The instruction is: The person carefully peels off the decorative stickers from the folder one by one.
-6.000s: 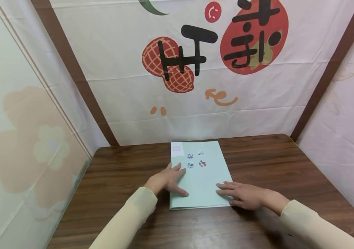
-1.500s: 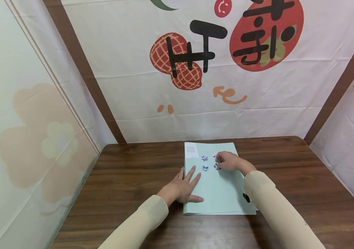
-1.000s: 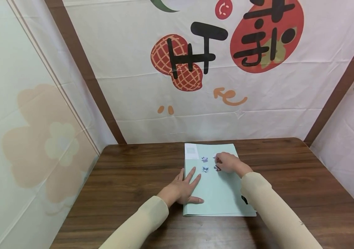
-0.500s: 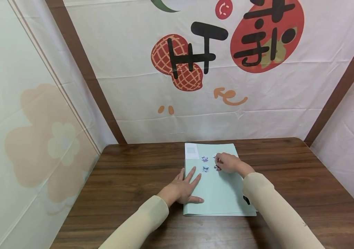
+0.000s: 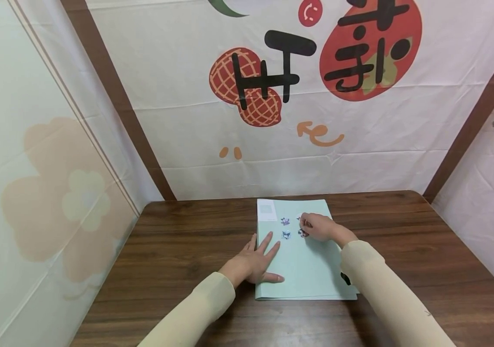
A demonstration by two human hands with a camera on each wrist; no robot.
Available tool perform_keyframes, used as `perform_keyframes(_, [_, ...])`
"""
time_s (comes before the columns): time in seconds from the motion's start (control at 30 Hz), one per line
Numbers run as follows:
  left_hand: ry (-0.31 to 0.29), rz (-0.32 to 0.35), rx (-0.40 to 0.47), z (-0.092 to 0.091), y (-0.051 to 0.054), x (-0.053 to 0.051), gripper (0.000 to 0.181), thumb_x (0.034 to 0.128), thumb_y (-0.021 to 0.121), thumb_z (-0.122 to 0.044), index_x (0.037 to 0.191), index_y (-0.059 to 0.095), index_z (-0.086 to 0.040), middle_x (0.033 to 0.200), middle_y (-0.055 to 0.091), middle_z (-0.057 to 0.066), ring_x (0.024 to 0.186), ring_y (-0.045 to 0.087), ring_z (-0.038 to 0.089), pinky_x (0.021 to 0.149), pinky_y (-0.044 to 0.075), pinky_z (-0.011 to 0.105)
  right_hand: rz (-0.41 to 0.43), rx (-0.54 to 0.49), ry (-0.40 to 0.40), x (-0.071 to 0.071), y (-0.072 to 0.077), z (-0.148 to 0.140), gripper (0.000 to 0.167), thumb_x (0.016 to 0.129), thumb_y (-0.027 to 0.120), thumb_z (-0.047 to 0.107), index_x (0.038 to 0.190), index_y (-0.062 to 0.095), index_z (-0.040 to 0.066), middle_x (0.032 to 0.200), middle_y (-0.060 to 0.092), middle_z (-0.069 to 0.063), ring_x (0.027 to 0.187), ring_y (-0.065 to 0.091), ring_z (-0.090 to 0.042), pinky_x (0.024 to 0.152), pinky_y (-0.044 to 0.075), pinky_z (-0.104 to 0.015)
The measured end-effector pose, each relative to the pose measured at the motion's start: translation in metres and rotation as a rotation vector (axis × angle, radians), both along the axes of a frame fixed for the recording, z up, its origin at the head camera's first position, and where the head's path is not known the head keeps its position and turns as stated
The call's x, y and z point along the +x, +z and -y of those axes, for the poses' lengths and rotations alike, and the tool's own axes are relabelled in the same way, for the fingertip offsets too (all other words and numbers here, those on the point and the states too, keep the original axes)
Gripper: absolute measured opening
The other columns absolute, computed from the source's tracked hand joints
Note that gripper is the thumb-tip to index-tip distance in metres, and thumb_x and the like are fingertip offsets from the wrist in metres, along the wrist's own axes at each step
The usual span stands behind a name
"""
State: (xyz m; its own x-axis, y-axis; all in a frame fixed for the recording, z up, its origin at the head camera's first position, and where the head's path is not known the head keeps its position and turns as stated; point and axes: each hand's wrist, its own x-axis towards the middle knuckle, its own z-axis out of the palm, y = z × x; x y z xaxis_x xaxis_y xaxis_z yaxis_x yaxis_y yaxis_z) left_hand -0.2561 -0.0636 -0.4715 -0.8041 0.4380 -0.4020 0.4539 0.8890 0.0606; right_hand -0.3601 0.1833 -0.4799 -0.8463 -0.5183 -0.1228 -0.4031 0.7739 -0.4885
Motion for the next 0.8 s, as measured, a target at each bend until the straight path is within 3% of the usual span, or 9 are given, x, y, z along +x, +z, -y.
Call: perform_keyframes(0.8, [0.018,0.024,-0.010,-0.0003,-0.0048,-0.0017,0.096,0.0926,0.045,-0.079,0.166,0.007,-0.030,0.173,-0.012,0.002,0.155,0.001,0.047,0.125,0.017,0.049,0.064,-0.102,-0.009,0.0060,0.0037,-0.0069,0.009,0.107,0.049,0.010,0.105,0.055,0.005,0.089,0.055,-0.003,0.082,0.051,-0.017,0.073,0.044,-0.034])
